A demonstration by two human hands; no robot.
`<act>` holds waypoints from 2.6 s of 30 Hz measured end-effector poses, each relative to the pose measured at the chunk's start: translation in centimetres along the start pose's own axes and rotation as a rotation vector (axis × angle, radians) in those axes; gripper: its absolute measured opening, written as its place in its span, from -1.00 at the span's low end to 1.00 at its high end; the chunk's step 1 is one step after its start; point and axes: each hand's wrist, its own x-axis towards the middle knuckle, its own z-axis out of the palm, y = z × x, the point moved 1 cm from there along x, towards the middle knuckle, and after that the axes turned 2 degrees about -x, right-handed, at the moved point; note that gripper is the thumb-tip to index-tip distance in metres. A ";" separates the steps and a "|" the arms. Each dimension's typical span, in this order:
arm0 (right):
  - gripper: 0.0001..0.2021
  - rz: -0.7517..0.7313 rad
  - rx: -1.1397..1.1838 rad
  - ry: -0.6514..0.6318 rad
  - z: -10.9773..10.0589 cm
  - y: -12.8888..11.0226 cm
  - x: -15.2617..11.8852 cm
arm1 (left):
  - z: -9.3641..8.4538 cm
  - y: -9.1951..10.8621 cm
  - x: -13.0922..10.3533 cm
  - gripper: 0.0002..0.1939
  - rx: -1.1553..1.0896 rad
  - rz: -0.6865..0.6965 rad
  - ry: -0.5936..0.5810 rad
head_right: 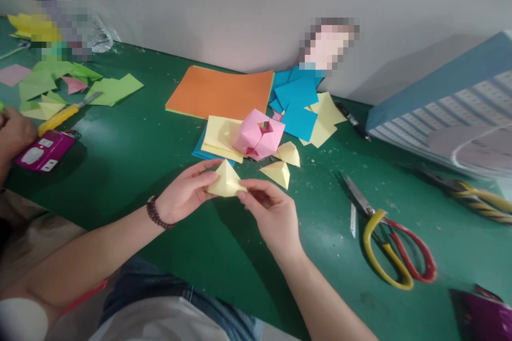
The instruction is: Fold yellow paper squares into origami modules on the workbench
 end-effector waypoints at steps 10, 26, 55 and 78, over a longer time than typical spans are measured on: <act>-0.83 -0.263 -0.445 0.089 -0.3 -0.9 -0.4 | 0.1 0.1 0.0 -0.61 -0.011 0.024 0.073; -0.74 -0.104 -0.542 0.520 -7.8 -2.9 1.9 | -0.2 0.6 0.0 -0.82 -0.060 0.064 -0.026; -0.72 -0.591 -1.212 0.201 -6.2 0.7 3.1 | -0.4 0.6 0.0 -0.71 0.126 0.187 -0.010; -0.78 -0.969 -0.980 0.246 -4.1 -0.7 1.3 | -1.4 5.4 4.4 -0.73 2.123 1.042 0.203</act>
